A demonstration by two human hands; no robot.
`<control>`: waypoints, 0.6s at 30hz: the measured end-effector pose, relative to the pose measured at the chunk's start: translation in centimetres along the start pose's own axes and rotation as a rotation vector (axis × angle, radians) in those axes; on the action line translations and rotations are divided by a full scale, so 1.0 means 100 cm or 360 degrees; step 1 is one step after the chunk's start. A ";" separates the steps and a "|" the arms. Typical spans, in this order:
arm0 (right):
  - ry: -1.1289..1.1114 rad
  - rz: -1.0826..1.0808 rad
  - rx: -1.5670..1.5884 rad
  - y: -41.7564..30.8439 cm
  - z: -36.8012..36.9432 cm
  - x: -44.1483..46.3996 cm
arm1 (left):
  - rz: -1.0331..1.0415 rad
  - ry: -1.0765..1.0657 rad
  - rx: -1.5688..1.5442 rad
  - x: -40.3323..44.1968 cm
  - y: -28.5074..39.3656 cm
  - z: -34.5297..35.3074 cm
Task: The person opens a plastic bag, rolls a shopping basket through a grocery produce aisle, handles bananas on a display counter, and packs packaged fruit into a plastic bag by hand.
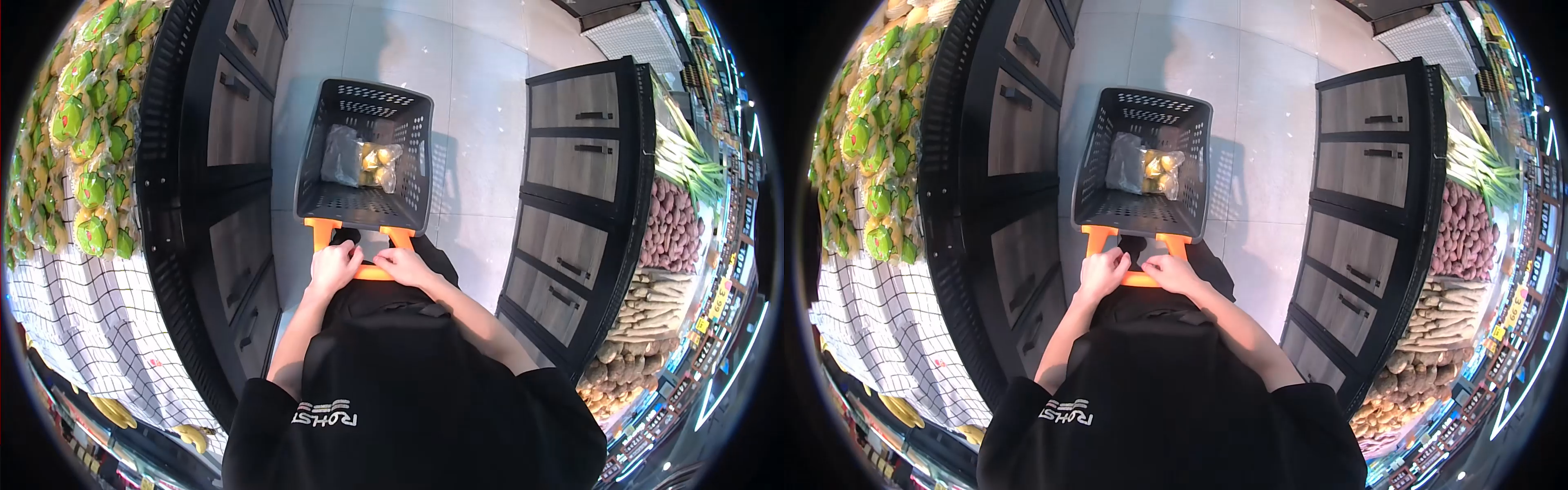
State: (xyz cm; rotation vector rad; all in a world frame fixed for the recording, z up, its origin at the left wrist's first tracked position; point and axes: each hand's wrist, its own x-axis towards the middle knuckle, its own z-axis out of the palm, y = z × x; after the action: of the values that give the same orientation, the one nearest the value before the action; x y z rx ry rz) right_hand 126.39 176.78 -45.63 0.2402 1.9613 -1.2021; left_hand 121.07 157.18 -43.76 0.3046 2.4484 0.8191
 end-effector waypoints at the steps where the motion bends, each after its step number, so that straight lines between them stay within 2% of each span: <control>1: -0.0025 -0.0056 -0.0011 0.003 -0.002 0.004 | -0.0013 -0.0010 0.0003 0.001 0.001 0.000; 5: -0.0294 -0.0053 0.0037 0.012 -0.022 0.023 | -0.0132 0.0033 0.0022 0.008 0.010 -0.005; 8: -0.0498 0.0103 0.0425 0.016 -0.046 0.039 | -0.0257 0.0168 0.0052 0.015 0.016 0.000; 10: -0.0559 0.0183 0.0418 0.027 -0.067 0.058 | -0.0375 0.0272 0.0037 0.020 0.023 0.002; 12: -0.0300 -0.0116 0.0032 0.042 -0.089 0.081 | -0.0405 0.0358 0.0053 0.024 0.022 0.008; 13: -0.0222 -0.0170 0.0014 0.058 -0.094 0.099 | -0.0460 0.0339 0.0043 0.026 0.023 0.008; 16: -0.0165 0.0296 0.0145 0.093 -0.117 0.149 | -0.0586 0.0330 0.0007 0.034 0.028 0.008; 18: -0.0031 0.0272 0.0036 0.117 -0.124 0.190 | -0.0658 0.0344 -0.0016 0.038 0.030 0.008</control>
State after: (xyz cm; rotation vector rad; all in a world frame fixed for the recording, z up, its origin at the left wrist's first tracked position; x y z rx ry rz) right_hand 113.53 188.60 -64.22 0.3981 1.8704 -1.1117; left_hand 118.54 161.36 -44.05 -0.3033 2.5724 0.7090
